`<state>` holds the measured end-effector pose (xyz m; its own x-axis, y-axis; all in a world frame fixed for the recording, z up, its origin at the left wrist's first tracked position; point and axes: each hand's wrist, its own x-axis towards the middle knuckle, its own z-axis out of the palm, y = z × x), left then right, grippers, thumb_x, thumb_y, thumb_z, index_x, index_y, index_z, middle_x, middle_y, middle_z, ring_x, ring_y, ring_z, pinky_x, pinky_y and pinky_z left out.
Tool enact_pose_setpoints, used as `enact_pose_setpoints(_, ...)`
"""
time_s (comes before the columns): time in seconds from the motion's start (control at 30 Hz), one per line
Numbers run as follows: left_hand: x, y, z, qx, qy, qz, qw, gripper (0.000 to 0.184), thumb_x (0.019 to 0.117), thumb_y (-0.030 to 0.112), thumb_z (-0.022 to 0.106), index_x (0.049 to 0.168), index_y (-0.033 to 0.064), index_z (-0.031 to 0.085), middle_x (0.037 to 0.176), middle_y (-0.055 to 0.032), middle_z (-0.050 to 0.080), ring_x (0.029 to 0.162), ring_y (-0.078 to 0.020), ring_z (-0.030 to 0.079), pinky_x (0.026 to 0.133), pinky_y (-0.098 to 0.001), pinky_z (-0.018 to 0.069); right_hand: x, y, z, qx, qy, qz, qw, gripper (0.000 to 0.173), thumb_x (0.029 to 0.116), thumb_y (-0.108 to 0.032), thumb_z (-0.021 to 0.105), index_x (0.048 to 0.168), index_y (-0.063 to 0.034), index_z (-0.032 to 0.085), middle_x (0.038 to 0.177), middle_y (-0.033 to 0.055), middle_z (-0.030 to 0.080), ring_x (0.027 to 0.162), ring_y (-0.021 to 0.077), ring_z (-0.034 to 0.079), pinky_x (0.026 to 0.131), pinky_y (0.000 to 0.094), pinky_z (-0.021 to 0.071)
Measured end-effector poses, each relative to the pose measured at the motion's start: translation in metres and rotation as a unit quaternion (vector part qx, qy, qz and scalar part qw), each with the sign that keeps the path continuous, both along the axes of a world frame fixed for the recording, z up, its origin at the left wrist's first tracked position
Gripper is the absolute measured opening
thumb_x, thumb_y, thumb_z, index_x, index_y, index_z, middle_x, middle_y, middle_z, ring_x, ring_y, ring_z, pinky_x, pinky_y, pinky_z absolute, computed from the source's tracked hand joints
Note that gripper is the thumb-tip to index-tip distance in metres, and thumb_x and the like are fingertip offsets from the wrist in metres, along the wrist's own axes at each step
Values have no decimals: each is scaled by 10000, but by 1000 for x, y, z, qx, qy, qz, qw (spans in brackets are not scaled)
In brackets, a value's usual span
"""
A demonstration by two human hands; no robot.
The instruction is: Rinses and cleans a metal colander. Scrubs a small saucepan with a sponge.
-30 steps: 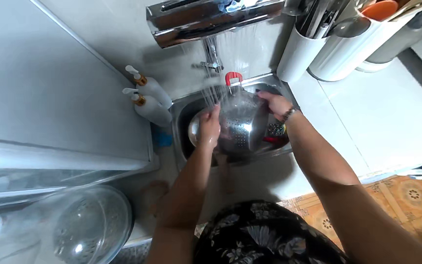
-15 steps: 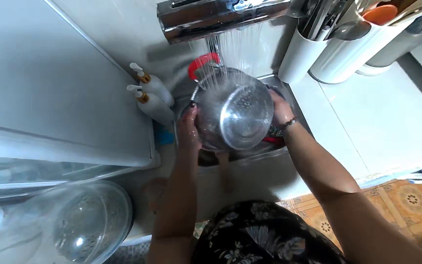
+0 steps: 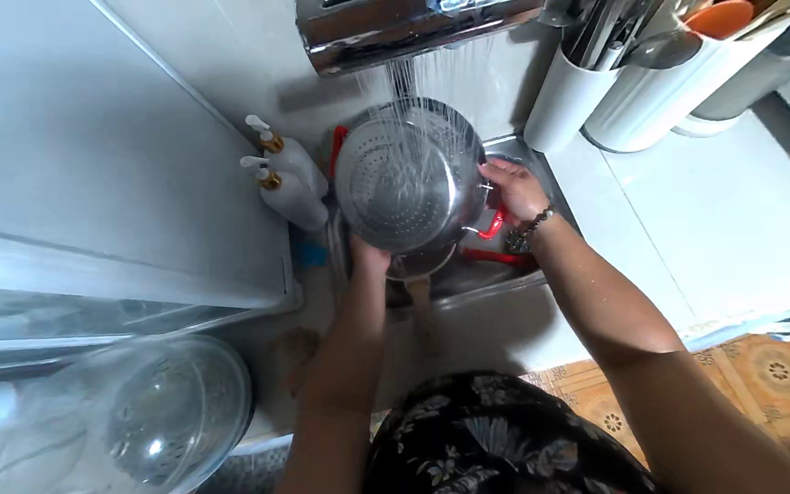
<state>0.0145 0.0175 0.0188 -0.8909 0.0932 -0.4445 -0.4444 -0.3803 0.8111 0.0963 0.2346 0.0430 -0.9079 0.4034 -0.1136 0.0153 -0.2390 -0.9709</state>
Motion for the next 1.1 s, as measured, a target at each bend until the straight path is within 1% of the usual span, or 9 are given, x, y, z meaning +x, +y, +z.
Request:
enact_pose_setpoints(0.17,-15,20,-17,30,-30,-177,983,747,1014,717,121,1369,206,534,1223,-89,664,1101,-257,645,882,-514,552,30,53,-11,66,9,2,998,207,1074,-211,480,1027,-141,668,830,-70,708,704,27,666,627,230,580)
enact_pose_setpoints(0.4,-24,52,15,-42,-33,-316,947,825,963,796,217,1454,187,480,1302,-119,635,1184,-277,618,945,-543,531,99,67,26,364,51,48,929,129,870,-213,766,909,-106,705,815,-91,679,727,-25,624,694,202,554)
enact_pose_setpoints(0.5,-34,50,20,-41,3,-311,949,581,1034,627,372,1314,152,554,1101,-78,685,1008,-205,676,840,-448,587,121,25,22,539,82,53,837,242,866,-278,784,985,-67,789,929,43,756,884,118,700,848,347,588)
enact_pose_setpoints(0.67,-39,29,35,-19,133,-283,950,210,1028,197,469,1157,107,609,945,-7,703,856,-93,692,762,-300,594,125,-1,-66,675,80,47,732,197,951,-319,648,1061,-319,811,1109,-67,757,1186,185,641,1159,519,352)
enact_pose_setpoints(0.77,-41,12,46,-29,308,-297,903,426,993,110,430,1408,58,510,1271,3,637,1126,-43,614,965,-251,530,119,5,-100,596,6,4,803,495,821,-543,777,1282,-371,723,1608,13,441,1524,283,319,1248,593,206)
enact_pose_setpoints(0.83,-47,3,51,-67,379,-279,880,472,950,96,472,1413,11,499,1331,-40,611,1184,-66,590,1016,-268,506,112,11,-112,444,-59,-16,894,826,778,-510,827,1508,-266,529,1696,22,262,1533,239,297,1225,504,337)
enact_pose_setpoints(0.87,-46,-2,56,-90,374,-268,883,489,935,106,488,1416,16,503,1326,-44,611,1174,-68,592,1009,-269,510,109,12,-115,341,-95,-16,935,862,833,-452,806,1571,-218,427,1667,17,326,1487,199,384,1182,461,412)
enact_pose_setpoints(0.97,-34,-16,63,-114,278,-223,927,418,955,131,486,1361,60,549,1198,-18,650,1057,-74,634,905,-283,554,93,0,-118,3,-181,12,983,471,1087,-429,466,1444,-129,525,1183,101,707,1006,232,713,880,454,605)
enact_pose_setpoints(1.1,-10,-34,39,-45,81,-148,985,194,1041,184,402,1024,110,581,844,-13,675,779,-109,679,700,-324,593,89,-2,-27,-136,-207,25,968,458,1111,-437,336,1127,-81,623,680,23,676,561,113,657,559,260,567)
